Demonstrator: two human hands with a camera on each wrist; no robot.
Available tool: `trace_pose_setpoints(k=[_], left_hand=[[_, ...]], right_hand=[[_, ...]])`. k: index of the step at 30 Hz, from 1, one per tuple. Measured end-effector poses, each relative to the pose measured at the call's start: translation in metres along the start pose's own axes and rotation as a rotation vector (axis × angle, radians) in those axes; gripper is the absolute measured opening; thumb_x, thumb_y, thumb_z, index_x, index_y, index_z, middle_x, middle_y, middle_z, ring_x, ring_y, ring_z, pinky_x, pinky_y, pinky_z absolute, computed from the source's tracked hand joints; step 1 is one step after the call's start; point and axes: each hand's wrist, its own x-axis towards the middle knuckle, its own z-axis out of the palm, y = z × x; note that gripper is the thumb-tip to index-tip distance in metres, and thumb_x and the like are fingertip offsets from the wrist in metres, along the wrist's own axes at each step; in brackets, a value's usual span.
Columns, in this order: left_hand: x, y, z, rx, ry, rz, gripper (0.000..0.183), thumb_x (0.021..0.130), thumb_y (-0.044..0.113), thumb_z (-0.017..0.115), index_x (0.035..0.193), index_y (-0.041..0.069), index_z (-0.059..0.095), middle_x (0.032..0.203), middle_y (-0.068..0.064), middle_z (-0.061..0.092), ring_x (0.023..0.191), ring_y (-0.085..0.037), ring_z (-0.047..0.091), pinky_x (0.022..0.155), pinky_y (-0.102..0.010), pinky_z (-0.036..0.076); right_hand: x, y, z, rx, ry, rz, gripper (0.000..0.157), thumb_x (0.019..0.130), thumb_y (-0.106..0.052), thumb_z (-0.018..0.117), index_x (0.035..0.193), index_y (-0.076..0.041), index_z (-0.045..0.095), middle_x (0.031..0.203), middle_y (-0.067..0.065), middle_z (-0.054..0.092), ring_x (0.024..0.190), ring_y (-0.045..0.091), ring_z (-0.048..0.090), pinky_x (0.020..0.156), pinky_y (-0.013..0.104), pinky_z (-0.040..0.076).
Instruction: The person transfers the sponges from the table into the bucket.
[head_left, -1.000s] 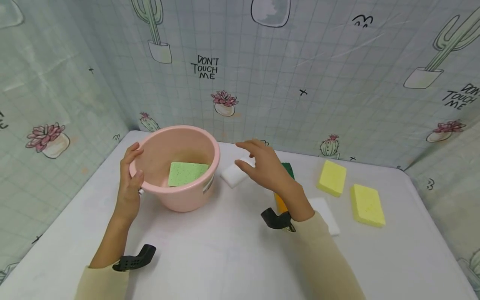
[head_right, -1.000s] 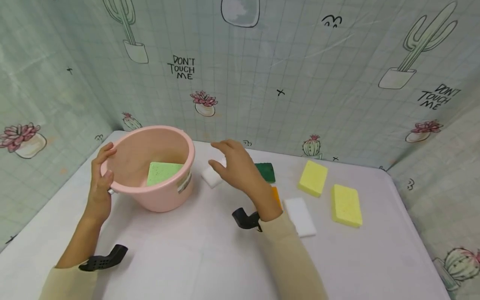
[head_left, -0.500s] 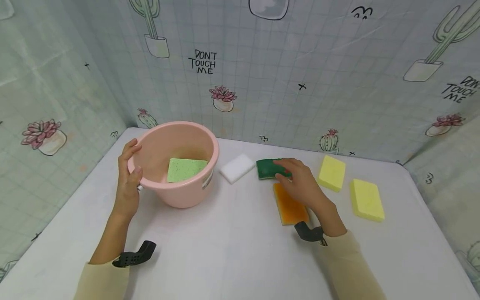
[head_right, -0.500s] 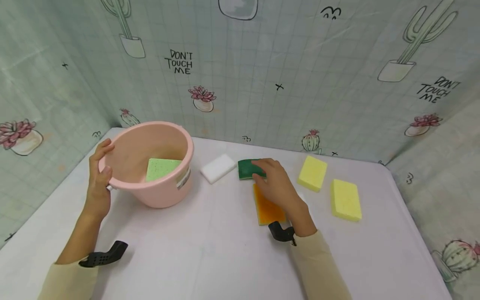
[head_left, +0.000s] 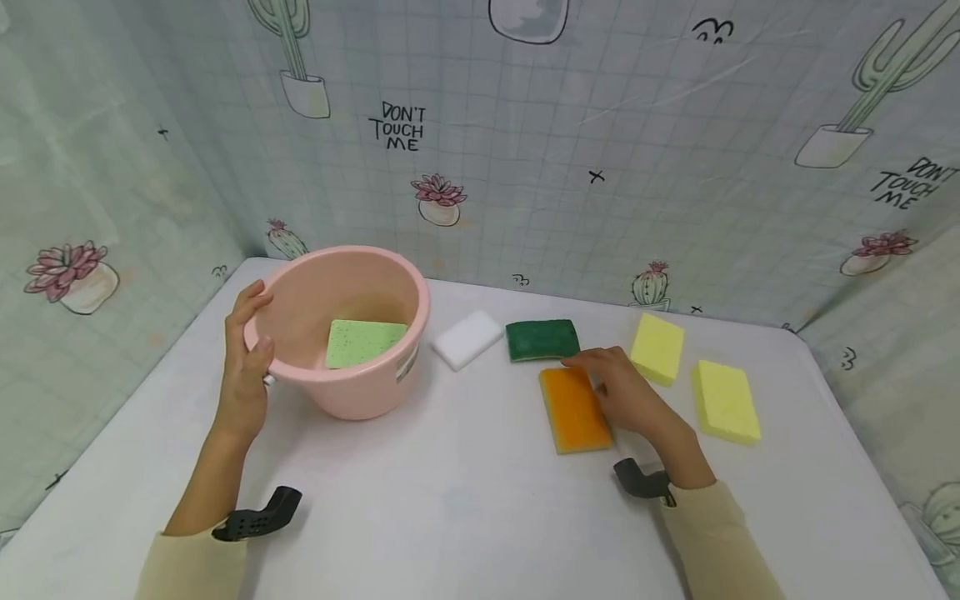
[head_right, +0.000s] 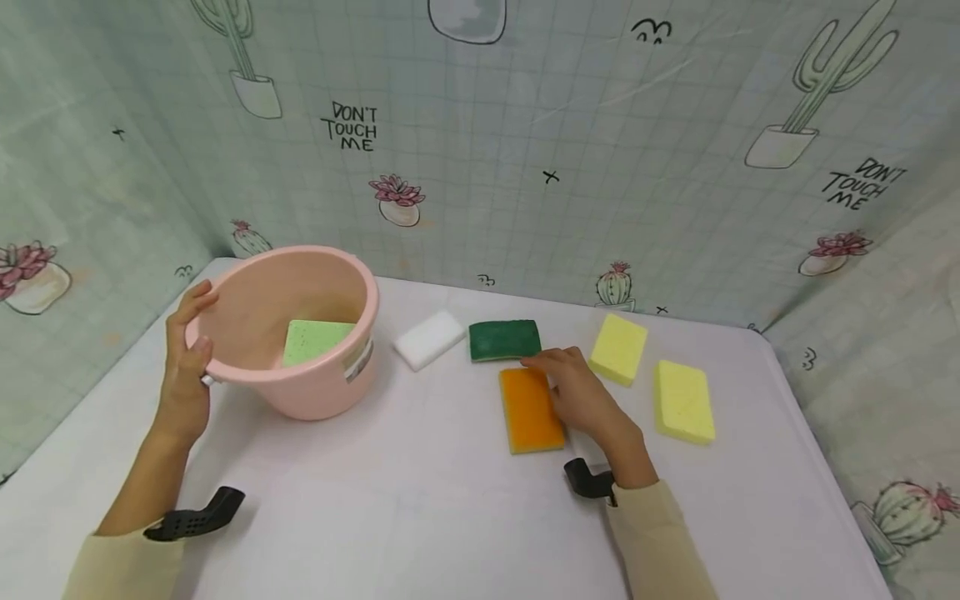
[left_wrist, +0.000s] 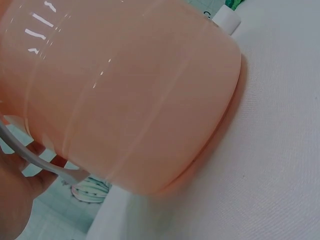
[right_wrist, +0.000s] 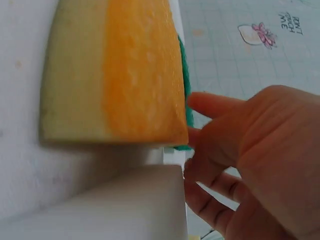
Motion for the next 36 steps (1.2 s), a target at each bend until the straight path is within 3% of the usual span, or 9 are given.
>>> trace_pose_setpoints(k=[9, 16, 22, 28, 36], left_hand=[[0.000, 0.002, 0.001, -0.028, 0.012, -0.010, 0.053, 0.092, 0.022, 0.044, 0.143, 0.010, 0.035, 0.155, 0.000, 0.016, 0.138, -0.022, 0.019, 0.106, -0.030, 0.025], [0.000, 0.001, 0.004, -0.040, 0.013, -0.008, 0.053, 0.092, 0.024, 0.045, 0.142, 0.008, 0.036, 0.155, 0.001, 0.017, 0.137, -0.024, 0.020, 0.105, -0.032, 0.026], [0.003, 0.003, 0.000, -0.055, 0.018, 0.013, 0.053, 0.091, 0.023, 0.046, 0.141, 0.008, 0.036, 0.155, -0.002, 0.016, 0.136, -0.025, 0.022, 0.104, -0.030, 0.027], [0.006, 0.005, -0.002, -0.081, 0.029, 0.030, 0.053, 0.091, 0.022, 0.047, 0.140, 0.006, 0.038, 0.154, -0.004, 0.018, 0.137, -0.024, 0.020, 0.106, -0.030, 0.023], [0.003, 0.003, -0.001, -0.061, 0.026, -0.003, 0.054, 0.090, 0.023, 0.048, 0.141, 0.006, 0.037, 0.155, -0.001, 0.018, 0.138, -0.024, 0.019, 0.108, -0.031, 0.024]], right_hand=[[-0.005, 0.005, -0.004, 0.083, -0.104, -0.013, 0.055, 0.084, 0.013, 0.050, 0.133, -0.009, 0.056, 0.136, 0.012, 0.051, 0.120, 0.033, 0.043, 0.097, 0.051, 0.041], [-0.009, 0.012, -0.006, 0.052, -0.152, -0.059, 0.056, 0.086, 0.012, 0.053, 0.138, -0.009, 0.050, 0.136, 0.015, 0.049, 0.119, 0.033, 0.043, 0.097, 0.051, 0.041], [-0.003, 0.009, -0.006, 0.032, -0.156, -0.091, 0.054, 0.086, 0.000, 0.066, 0.138, -0.009, 0.051, 0.128, 0.011, 0.053, 0.114, 0.028, 0.046, 0.095, 0.046, 0.045], [0.002, 0.003, -0.008, 0.047, -0.177, -0.042, 0.057, 0.084, -0.008, 0.073, 0.136, -0.010, 0.052, 0.129, 0.007, 0.054, 0.113, 0.024, 0.046, 0.097, 0.043, 0.044], [-0.002, -0.001, -0.004, 0.041, -0.199, 0.020, 0.061, 0.080, -0.010, 0.077, 0.136, -0.010, 0.051, 0.122, 0.006, 0.055, 0.108, 0.024, 0.047, 0.095, 0.043, 0.045]])
